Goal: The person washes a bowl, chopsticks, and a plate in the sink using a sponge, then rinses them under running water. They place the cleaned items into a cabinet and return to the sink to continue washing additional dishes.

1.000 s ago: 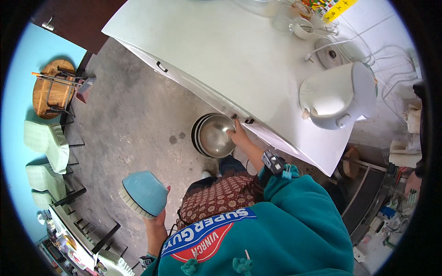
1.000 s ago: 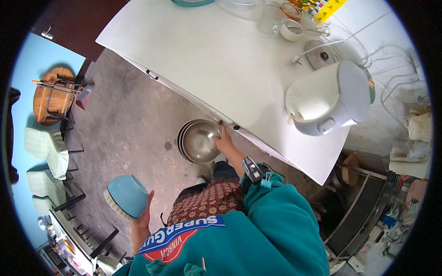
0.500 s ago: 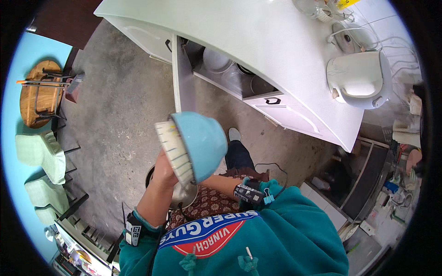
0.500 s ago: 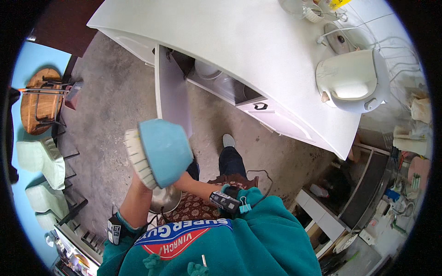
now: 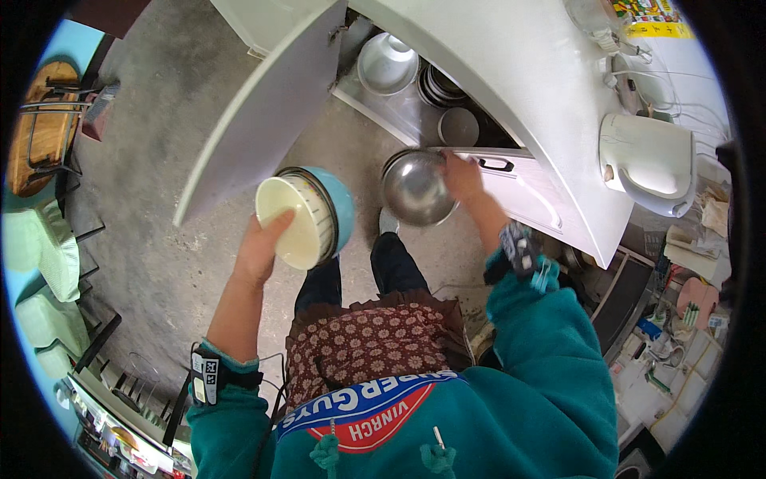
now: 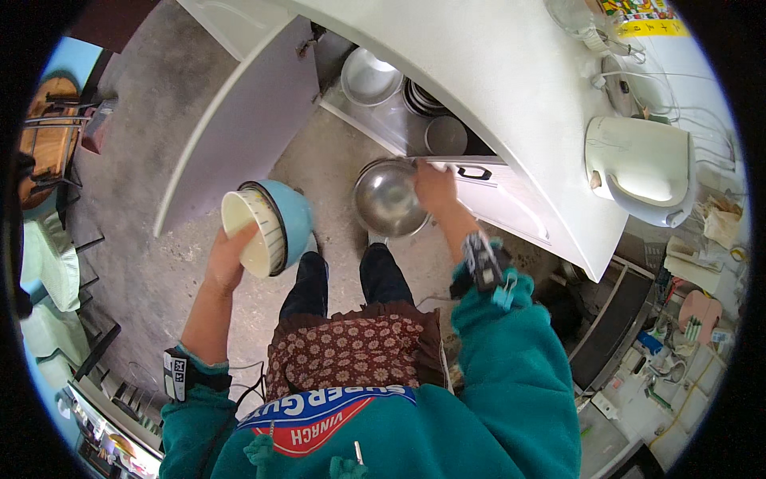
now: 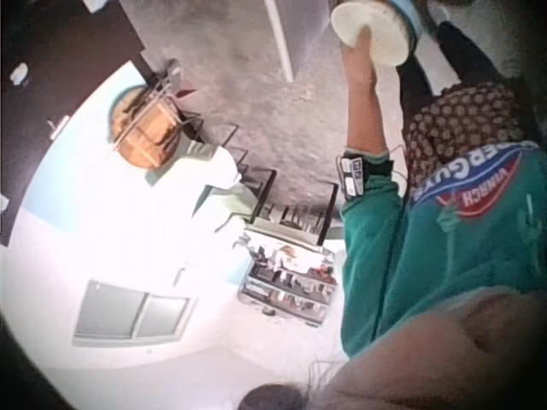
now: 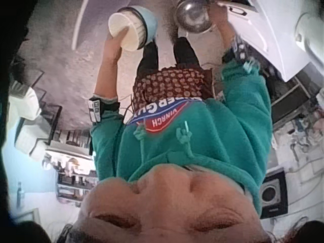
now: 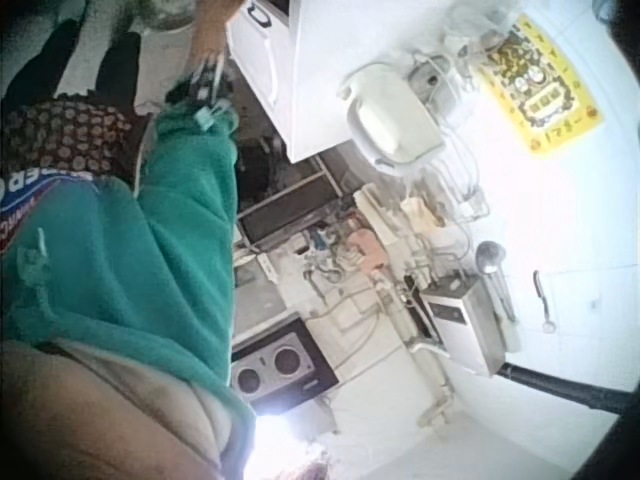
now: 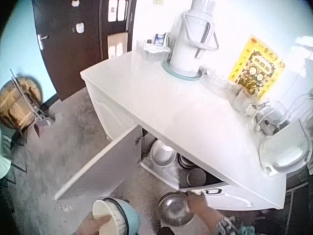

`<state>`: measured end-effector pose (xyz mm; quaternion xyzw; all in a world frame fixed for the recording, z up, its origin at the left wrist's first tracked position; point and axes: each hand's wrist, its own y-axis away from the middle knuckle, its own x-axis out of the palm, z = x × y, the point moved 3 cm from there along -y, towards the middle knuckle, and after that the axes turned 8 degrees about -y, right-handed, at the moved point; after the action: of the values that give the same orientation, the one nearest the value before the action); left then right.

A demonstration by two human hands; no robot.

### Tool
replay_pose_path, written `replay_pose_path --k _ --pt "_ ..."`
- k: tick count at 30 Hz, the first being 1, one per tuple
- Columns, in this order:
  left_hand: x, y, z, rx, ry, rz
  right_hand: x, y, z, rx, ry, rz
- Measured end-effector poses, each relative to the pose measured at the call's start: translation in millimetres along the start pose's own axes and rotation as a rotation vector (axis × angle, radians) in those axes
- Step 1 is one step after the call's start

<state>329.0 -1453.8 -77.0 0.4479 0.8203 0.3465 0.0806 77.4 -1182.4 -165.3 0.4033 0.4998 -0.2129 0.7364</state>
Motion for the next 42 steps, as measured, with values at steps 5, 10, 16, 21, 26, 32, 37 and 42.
replay_pose_path --k 5,10,16,21,26,32,37,42 --pt "-26.8 -21.8 14.6 -0.07 -0.18 -0.085 -26.5 -41.9 -31.6 0.204 0.16 0.292" --pt "-30.0 -31.1 17.8 -0.068 -0.159 -0.076 -13.4 -17.9 -7.7 0.261 0.068 0.378" --pt "-27.6 -29.8 24.7 -0.075 -0.098 -0.039 19.0 72.3 40.6 0.376 -0.228 0.254" --pt "-22.2 -31.0 41.4 -0.075 -0.128 0.037 58.4 166.5 36.0 0.635 -0.628 0.039" --pt "-28.2 -31.6 44.7 -0.073 -0.165 0.033 114.1 252.2 -0.8 1.144 -1.317 -0.223" --pt "-50.0 -37.0 46.6 -0.038 -0.168 -0.182 129.6 271.3 -28.9 1.43 -1.651 -0.333" --pt "-65.4 -45.1 68.7 -0.026 0.019 -0.315 143.7 240.0 -61.3 1.419 -1.701 -0.277" --pt "-50.7 -43.4 115.3 -0.033 0.167 -0.448 166.1 181.3 -101.8 1.347 -1.903 -0.33"
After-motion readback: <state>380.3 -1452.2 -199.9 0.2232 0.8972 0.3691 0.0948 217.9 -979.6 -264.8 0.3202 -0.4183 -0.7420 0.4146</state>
